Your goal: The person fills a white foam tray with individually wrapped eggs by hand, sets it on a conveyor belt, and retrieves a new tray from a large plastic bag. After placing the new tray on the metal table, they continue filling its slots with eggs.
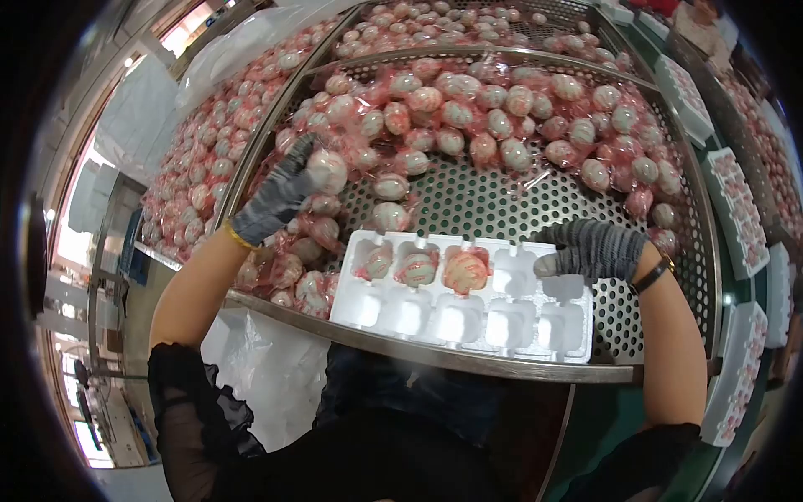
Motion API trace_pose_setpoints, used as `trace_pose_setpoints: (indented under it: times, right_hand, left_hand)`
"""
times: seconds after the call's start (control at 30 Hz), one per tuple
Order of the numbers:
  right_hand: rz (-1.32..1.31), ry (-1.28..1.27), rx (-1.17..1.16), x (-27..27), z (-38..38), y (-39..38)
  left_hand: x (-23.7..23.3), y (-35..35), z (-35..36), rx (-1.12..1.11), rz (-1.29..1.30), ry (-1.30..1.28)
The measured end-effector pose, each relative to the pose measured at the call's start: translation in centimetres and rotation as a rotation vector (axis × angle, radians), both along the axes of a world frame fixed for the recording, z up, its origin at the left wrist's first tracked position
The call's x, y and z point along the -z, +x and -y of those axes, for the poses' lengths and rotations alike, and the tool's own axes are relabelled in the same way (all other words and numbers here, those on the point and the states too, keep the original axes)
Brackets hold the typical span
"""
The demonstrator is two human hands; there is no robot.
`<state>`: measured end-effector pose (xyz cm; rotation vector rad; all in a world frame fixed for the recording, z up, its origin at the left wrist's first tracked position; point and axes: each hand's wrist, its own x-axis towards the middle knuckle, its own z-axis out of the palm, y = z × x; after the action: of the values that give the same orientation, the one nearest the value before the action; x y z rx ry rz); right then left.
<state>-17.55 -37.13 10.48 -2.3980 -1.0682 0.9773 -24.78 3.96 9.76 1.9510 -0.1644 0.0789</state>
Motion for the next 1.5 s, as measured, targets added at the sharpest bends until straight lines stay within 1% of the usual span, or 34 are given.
trace_pose_setpoints:
  times: [0.03, 0.07, 0.1, 0.17, 0.23, 0.27, 0.3, 0.37, 0.4, 0.5, 0.53, 0.57, 0.6, 0.63, 0.67, 0.7, 0.73, 0.77, 0.83, 0.87, 0.9, 0.97, 1.0, 1.07, 1.1, 1.13, 1.17, 1.23, 1.27, 1.3, 1.37, 1.4, 1.5]
  right_hand:
    - [-0.035, 0.029, 0.004, -0.1, -0.1, 0.0]
    - [-0.025, -0.012, 0.005, -0.5, -0.2, 0.0]
    - [-0.038, -0.046, 0.015, -0.8, -0.4, -0.1]
    - [-0.024, -0.004, -0.022, -0.2, -0.2, 0.0]
    - [-0.067, 0.032, 0.004, 0.4, 0.2, 0.1]
    - [-0.177, 0.006, 0.092, -0.5, -0.1, -0.4]
    - [-0.171, -0.066, 0.110, -1.4, -0.5, -0.7]
    - [-0.215, -0.081, 0.135, -1.3, -0.4, -0.4]
    - [-0.197, -0.047, 0.115, -0.8, 0.0, -0.1]
    - [-0.161, 0.063, 0.070, 0.9, 0.8, 0.4]
    - [-0.172, 0.101, 0.075, 1.1, 0.7, 0.3]
    - [-0.183, 0.140, 0.080, 1.5, 0.7, 0.1]
    - [-0.030, 0.036, -0.054, 2.0, 0.9, 0.4]
    - [-0.024, -0.063, -0.043, 1.3, 0.6, 0.2]
    - [-0.015, -0.162, -0.032, 0.0, -0.2, -0.3]
    - [-0.008, -0.260, -0.022, -0.6, -0.6, -0.5]
    - [0.054, -0.059, -0.064, 0.3, -0.2, -0.5]
    - [0.040, -0.085, -0.053, 0.8, 0.0, -0.3]
    - [0.016, -0.136, -0.036, 1.0, -0.1, -0.1]
    - [0.060, -0.046, -0.068, 1.4, 0.2, 0.0]
    - [0.006, -0.095, -0.037, 1.2, 0.1, 0.0]
    - [-0.096, -0.192, 0.022, -0.3, -0.7, -0.3]
    - [-0.076, -0.142, 0.007, 0.6, -0.5, 0.0]
    - [-0.039, -0.041, -0.018, 3.1, 0.3, 0.6]
    - [-0.058, -0.075, 0.010, 2.7, 0.2, 0.4]
    - [-0.076, -0.109, 0.038, 1.9, -0.2, 0.0]
    - [-0.094, -0.145, 0.063, 1.2, -0.5, -0.2]
    - [-0.079, -0.212, 0.034, 0.7, -0.7, -0.3]
    - [-0.062, -0.233, 0.016, 0.7, -0.8, -0.3]
    - [-0.045, -0.256, -0.002, 0.6, -0.8, -0.3]
    - [-0.053, -0.210, 0.017, 0.8, -0.8, -0.4]
    - [-0.054, -0.201, 0.020, 1.0, -0.8, -0.4]
    - [-0.079, -0.166, 0.053, 1.6, -0.6, -0.5]
  left_hand:
    - [-1.9, -0.3, 1.2, 0.039, -0.077, -0.136]
    - [-3.1, -0.5, 2.4, 0.077, -0.157, -0.273]
    - [-3.2, -0.4, 3.8, 0.171, -0.150, -0.295]
    - [-2.5, 0.0, 7.8, 0.357, -0.142, -0.336]
    - [-1.4, 0.9, 11.0, 0.444, -0.173, -0.327]
    - [-1.0, 1.3, 12.6, 0.488, -0.184, -0.321]
    - [-0.7, 1.2, 14.1, 0.503, -0.170, -0.246]
    - [-0.6, 0.8, 16.7, 0.529, -0.150, -0.049]
    - [-0.7, 0.8, 17.7, 0.545, -0.143, 0.073]
    - [-3.2, 0.5, 20.0, 0.574, -0.151, 0.584]
    - [-4.8, 0.4, 20.5, 0.583, -0.208, 0.670]
    - [-4.4, 0.7, 20.7, 0.639, -0.143, 0.756]
    - [-3.6, 1.0, 20.9, 0.693, -0.076, 0.837]
    - [-3.2, 1.3, 21.2, 0.744, -0.005, 0.915]
    - [-4.9, 1.0, 21.9, 0.782, -0.048, 0.979]
    - [-5.0, 0.8, 22.5, 0.779, -0.029, 1.046]
    - [-4.8, 0.4, 23.1, 0.778, -0.011, 1.113]
    - [-4.8, 0.2, 23.5, 0.777, 0.006, 1.180]
    - [-5.1, 0.3, 23.8, 0.767, -0.036, 1.202]
    - [-5.2, 0.2, 23.9, 0.758, -0.054, 1.217]
    - [-5.3, 0.0, 23.9, 0.746, -0.073, 1.232]
    - [-5.0, -0.8, 23.0, 0.640, 0.154, 1.148]
    - [-4.8, -1.3, 22.4, 0.588, 0.266, 1.104]
    - [-3.4, -1.7, 20.7, 0.630, 0.501, 1.001]
    - [-2.8, -1.7, 19.9, 0.658, 0.617, 0.943]
    - [-2.9, -1.7, 19.4, 0.687, 0.641, 0.966]
    - [-3.0, -1.8, 19.1, 0.691, 0.556, 1.029]
    - [-3.7, -2.0, 18.7, 0.689, 0.383, 1.153]
    - [-3.4, -1.7, 19.0, 0.684, 0.379, 1.245]
    - [-3.7, -1.3, 19.1, 0.735, 0.327, 1.170]
    - [-4.8, -0.1, 19.5, 0.838, 0.224, 1.008]
    - [-5.3, 0.4, 20.0, 0.857, 0.136, 1.019]
    - [-7.7, 1.2, 22.3, 0.904, -0.368, 1.033]
